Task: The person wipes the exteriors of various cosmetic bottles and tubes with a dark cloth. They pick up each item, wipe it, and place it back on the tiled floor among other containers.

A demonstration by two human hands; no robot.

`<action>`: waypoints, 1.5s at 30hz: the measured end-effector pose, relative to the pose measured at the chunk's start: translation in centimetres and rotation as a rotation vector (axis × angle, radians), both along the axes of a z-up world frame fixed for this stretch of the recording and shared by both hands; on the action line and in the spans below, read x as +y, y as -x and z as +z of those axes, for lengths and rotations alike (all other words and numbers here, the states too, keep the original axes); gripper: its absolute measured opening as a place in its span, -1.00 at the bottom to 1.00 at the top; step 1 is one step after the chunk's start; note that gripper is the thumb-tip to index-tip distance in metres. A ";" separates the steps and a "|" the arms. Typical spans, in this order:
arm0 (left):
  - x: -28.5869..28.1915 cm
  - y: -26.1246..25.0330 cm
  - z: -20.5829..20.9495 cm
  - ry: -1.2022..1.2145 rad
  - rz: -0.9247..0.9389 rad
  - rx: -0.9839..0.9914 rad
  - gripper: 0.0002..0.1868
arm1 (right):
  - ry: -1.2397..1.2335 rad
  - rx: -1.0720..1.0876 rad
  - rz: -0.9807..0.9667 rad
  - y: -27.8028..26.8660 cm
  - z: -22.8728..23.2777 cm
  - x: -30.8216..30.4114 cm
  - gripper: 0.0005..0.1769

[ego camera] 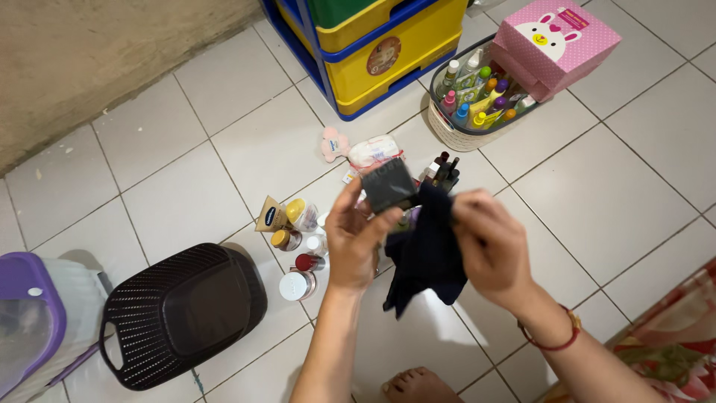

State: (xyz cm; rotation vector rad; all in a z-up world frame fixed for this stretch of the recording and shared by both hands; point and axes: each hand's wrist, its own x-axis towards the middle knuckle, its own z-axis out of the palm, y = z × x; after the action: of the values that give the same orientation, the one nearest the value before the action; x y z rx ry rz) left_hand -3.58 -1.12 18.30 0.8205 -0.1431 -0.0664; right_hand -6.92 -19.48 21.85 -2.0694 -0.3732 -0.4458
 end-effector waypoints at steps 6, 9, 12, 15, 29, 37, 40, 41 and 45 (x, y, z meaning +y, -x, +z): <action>-1.0 0.0 -0.5 0.074 0.100 -0.020 -0.45 | -0.252 0.300 -0.033 0.1 -1.5 0.2 -0.74; -3.2 0.6 -1.0 -0.226 0.193 -0.212 -0.41 | -0.743 0.607 -0.001 -0.7 -2.0 0.1 -0.72; -3.9 1.1 -1.6 -0.422 0.290 -0.267 -0.41 | -1.013 0.770 0.070 -0.7 -2.7 0.1 -0.70; -3.4 0.5 -2.2 -0.316 0.304 -0.145 -0.44 | -1.047 0.861 0.102 0.2 -3.3 -0.1 -0.70; 3.5 -4.9 -8.9 -1.094 0.540 0.066 -0.52 | -0.960 0.736 -0.157 -0.7 -1.7 -5.0 -0.77; 5.8 -12.8 -16.9 -1.760 0.277 0.022 -0.75 | -0.923 0.654 -0.237 -1.4 -1.4 -6.8 -0.73; 5.7 -14.5 -21.2 -2.002 0.163 0.006 -0.81 | -0.909 0.648 -0.285 -1.5 -1.4 -7.7 -0.72; 5.6 -15.1 -22.6 -2.079 0.136 -0.005 -0.82 | -0.908 0.643 -0.294 -1.6 -1.5 -8.1 -0.73; 6.4 -16.7 -26.3 -2.212 -0.112 0.182 -0.76 | -0.908 0.617 -0.308 -1.9 -1.6 -9.6 -0.74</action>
State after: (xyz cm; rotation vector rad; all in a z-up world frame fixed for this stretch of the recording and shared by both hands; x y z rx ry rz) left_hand 13.11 5.26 -8.00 2.9973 0.1430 -0.4467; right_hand -5.04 -29.08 20.23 -1.2607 0.4582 -0.0895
